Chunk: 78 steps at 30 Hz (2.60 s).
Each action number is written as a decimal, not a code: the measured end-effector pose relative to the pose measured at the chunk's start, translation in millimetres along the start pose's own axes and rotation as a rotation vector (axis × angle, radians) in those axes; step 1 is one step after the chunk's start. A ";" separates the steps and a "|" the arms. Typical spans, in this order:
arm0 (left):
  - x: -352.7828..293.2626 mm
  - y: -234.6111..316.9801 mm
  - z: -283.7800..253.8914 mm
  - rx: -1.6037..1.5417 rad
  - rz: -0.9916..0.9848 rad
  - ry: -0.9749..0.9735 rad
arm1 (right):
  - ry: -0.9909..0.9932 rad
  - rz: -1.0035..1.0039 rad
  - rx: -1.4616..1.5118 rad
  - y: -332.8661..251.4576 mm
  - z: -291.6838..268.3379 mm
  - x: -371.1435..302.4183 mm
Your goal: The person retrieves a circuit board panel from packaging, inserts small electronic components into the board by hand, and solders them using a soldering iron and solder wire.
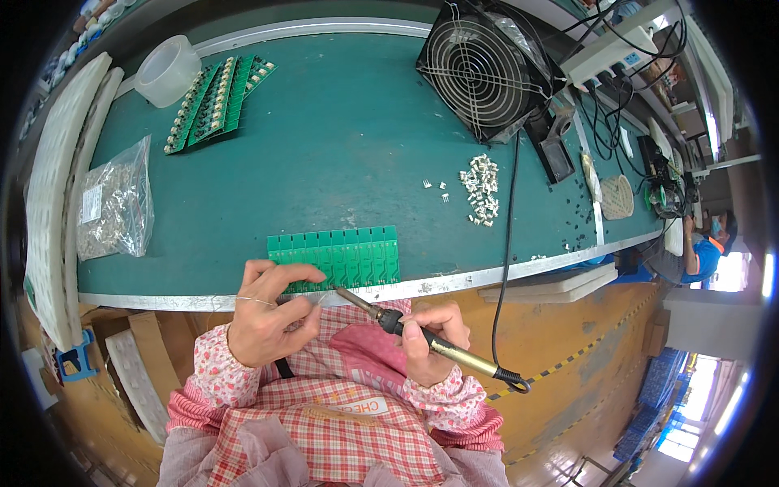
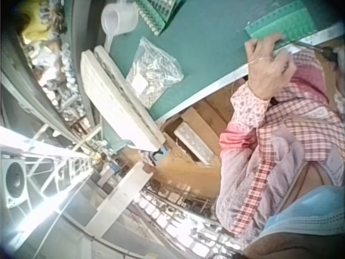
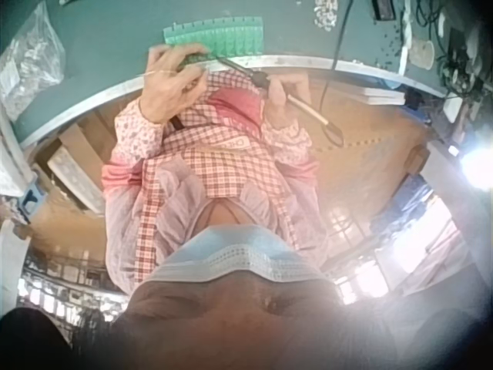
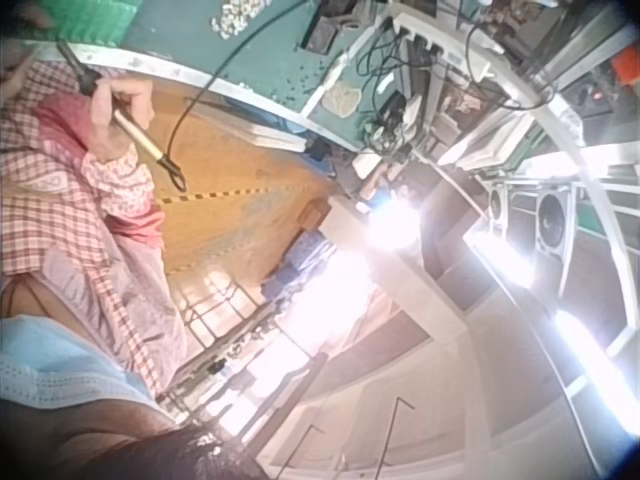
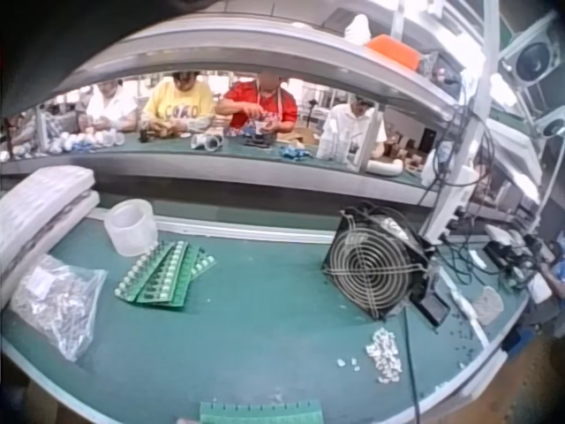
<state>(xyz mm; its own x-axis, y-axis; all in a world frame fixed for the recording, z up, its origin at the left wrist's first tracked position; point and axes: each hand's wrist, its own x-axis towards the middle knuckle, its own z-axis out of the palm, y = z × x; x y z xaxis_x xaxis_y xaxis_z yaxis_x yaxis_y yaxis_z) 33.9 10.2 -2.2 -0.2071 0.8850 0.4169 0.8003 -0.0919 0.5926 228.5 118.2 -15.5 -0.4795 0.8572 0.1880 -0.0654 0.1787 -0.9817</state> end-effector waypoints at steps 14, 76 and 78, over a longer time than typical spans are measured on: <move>-2.0 0.3 -1.4 0.099 0.037 0.008 | -0.064 -0.058 -0.052 -0.1 -3.7 0.2; -9.9 -9.8 -8.9 0.006 -0.048 0.022 | -0.098 -0.042 0.052 2.9 18.6 -7.3; -9.9 -9.9 -7.6 0.008 -0.049 0.023 | -0.097 -0.049 0.057 3.0 18.8 -7.1</move>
<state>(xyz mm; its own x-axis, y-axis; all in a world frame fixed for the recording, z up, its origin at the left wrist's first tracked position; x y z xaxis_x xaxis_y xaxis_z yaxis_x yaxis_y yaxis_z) 23.7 -1.1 -7.0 -0.2585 0.8777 0.4035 0.7936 -0.0452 0.6067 215.3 103.6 -20.3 -0.5567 0.7969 0.2344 -0.1389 0.1889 -0.9721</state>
